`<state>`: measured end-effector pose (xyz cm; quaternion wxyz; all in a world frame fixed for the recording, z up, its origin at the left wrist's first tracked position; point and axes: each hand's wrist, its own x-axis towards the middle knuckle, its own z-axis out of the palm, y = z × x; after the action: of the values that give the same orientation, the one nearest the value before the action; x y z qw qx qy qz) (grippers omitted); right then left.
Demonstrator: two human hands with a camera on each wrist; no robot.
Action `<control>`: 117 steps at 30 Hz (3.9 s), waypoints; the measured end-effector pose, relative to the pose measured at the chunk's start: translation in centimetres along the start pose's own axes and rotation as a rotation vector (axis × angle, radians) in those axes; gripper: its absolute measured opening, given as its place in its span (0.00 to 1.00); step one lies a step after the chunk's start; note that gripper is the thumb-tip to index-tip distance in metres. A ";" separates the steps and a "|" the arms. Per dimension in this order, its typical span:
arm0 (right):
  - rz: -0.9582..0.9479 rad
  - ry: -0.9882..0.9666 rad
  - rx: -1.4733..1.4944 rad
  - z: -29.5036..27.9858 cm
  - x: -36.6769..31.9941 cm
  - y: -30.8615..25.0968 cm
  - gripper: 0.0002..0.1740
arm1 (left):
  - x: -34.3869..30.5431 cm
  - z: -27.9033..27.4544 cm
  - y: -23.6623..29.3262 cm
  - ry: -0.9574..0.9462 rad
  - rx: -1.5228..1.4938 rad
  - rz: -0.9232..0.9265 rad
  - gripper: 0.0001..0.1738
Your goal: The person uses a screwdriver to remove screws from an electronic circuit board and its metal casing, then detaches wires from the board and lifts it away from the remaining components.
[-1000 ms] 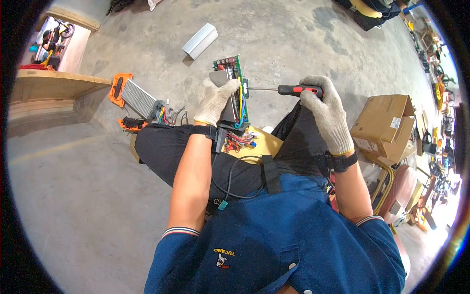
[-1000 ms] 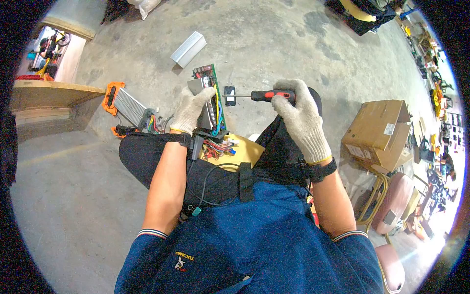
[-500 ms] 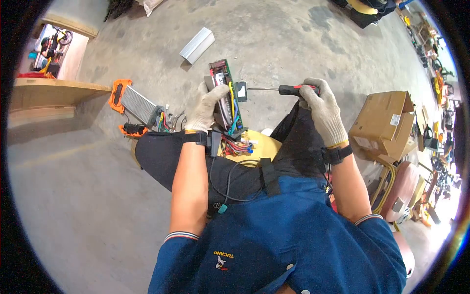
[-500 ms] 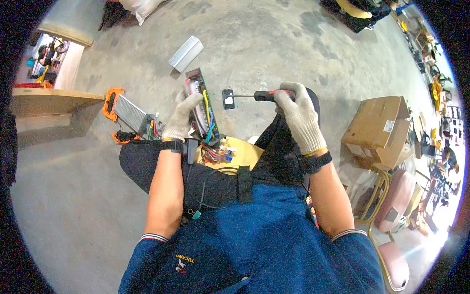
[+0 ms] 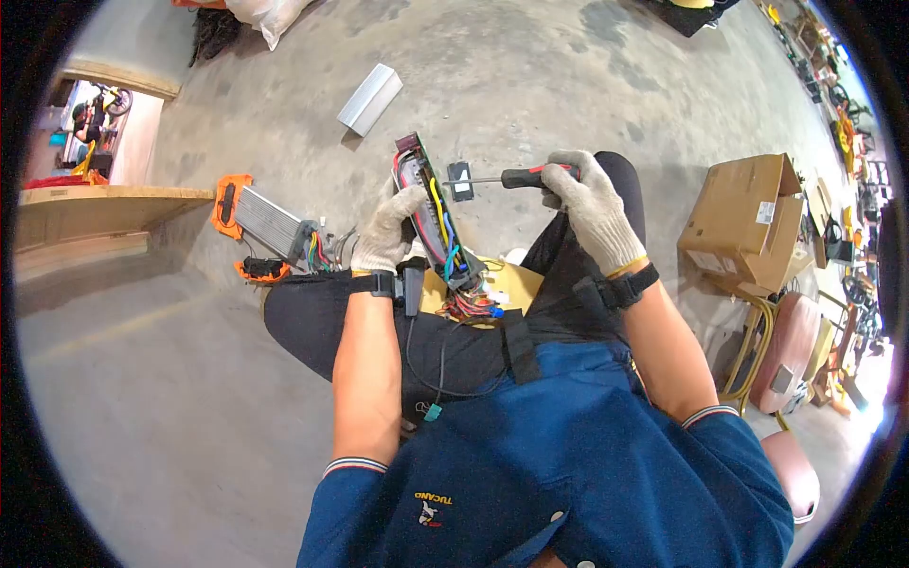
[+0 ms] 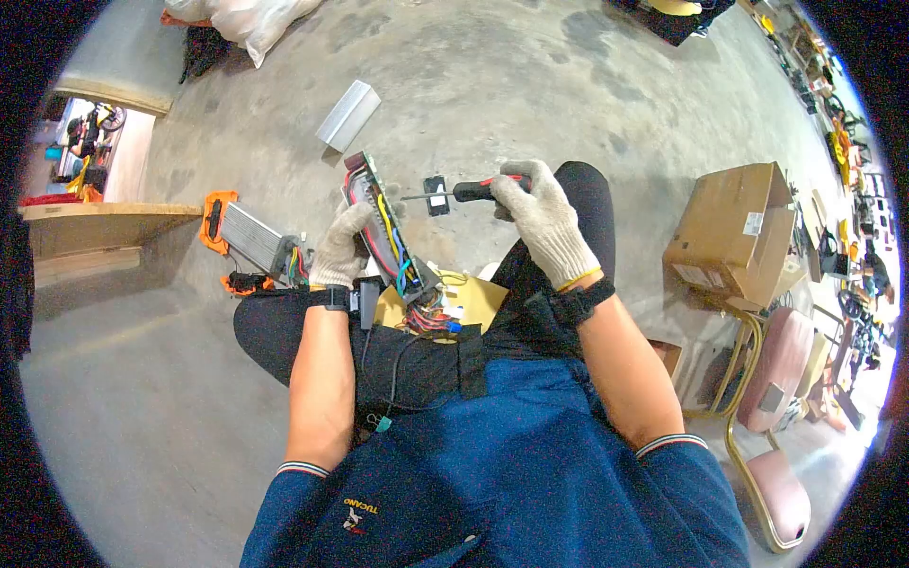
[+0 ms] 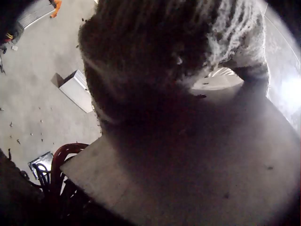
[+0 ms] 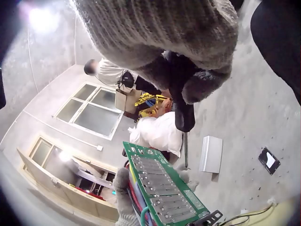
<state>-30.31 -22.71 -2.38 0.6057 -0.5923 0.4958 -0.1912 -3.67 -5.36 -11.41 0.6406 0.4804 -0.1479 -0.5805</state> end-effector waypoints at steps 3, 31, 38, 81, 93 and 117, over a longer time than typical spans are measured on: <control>0.013 -0.007 -0.023 0.1 0.1 -0.2 0.29 | 0.5 -0.5 -0.6 -0.027 0.024 0.028 0.44; 0.014 0.011 -0.058 -1.1 0.0 0.2 0.30 | 1.0 -0.1 -1.9 -0.023 -0.008 0.003 0.33; 0.044 0.041 -0.059 -1.6 -0.3 0.1 0.30 | 0.6 0.6 -1.3 -0.009 -0.009 -0.018 0.38; -0.330 -0.154 -0.432 -1.4 -6.3 -5.1 0.18 | 0.4 4.2 -0.1 0.318 0.546 0.096 0.21; -0.357 -0.174 -0.481 -0.3 -6.4 -5.3 0.17 | 0.3 4.8 0.2 0.318 0.402 0.033 0.22; -0.470 -0.088 -0.570 0.4 -6.2 -5.7 0.18 | -0.8 6.1 2.0 0.341 0.513 0.141 0.26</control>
<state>-30.68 -18.72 5.08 0.3769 -0.8425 0.3530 -0.1536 -7.27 -7.62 -6.53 0.5528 0.7054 -0.2128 -0.3894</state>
